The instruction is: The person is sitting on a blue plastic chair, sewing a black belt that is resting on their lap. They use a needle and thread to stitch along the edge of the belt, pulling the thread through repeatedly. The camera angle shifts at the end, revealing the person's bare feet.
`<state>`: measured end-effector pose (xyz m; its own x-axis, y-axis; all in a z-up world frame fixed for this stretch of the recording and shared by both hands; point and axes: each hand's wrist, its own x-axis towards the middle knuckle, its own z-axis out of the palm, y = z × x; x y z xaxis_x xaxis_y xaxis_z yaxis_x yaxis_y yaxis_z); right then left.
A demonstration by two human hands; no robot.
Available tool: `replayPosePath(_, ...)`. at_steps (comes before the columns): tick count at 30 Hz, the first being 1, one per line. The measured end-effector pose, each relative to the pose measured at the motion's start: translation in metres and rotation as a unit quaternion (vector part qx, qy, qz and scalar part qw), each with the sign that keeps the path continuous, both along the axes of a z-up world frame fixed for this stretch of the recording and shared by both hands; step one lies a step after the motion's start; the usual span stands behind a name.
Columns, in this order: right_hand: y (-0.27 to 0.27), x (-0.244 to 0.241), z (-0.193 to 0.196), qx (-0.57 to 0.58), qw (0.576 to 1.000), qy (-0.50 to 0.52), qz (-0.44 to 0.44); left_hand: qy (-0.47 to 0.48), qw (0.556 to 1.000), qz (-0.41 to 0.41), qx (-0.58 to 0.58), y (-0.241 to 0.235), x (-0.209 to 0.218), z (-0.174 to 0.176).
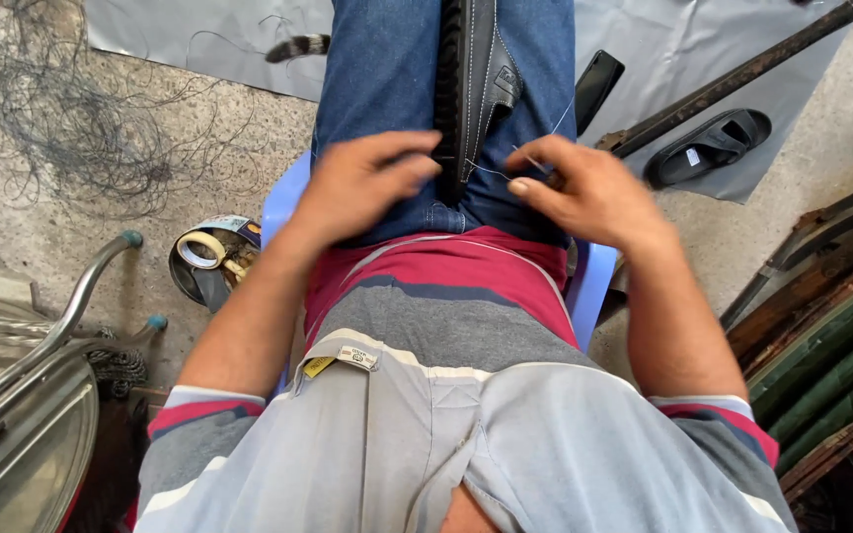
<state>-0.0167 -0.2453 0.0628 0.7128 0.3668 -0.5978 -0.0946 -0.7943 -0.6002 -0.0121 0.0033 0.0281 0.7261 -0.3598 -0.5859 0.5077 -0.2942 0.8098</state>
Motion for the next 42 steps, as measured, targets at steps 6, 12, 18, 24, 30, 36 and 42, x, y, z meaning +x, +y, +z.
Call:
replayPosePath(6, -0.023, 0.019, 0.009, 0.059, 0.982, -0.137, 0.117, -0.293, 0.853, 0.046, 0.428, 0.086, 0.017, -0.022)
replayPosePath(12, -0.007, 0.033, -0.015, 0.081, 0.935, -0.245, 0.244, -0.446, 0.871, -0.178, 0.109, 0.018, 0.024, -0.010)
replayPosePath(18, -0.007, 0.034, -0.025, 0.056, 0.928, -0.274, 0.245, -0.311, 0.925, -0.204, 0.075, -0.011, 0.008, -0.019)
replayPosePath(24, -0.007, 0.035, -0.027, 0.059, 0.927, -0.274, 0.251, -0.315, 0.929, -0.185, 0.064, -0.009, 0.005, -0.024)
replayPosePath(30, -0.001, 0.029, -0.023, -0.015, 0.912, -0.326, 0.250, -0.309, 0.930, -0.189, 0.064, -0.008, 0.007, -0.029)
replayPosePath(36, 0.027, 0.006, 0.004, -0.212, 0.859, -0.380, 0.268, -0.323, 0.925, -0.180, 0.090, -0.012, 0.008, -0.042)
replayPosePath(42, 0.017, 0.016, -0.014, -0.095, 0.888, -0.374, 0.252, -0.326, 0.923, -0.184, 0.087, -0.010, 0.011, -0.051)
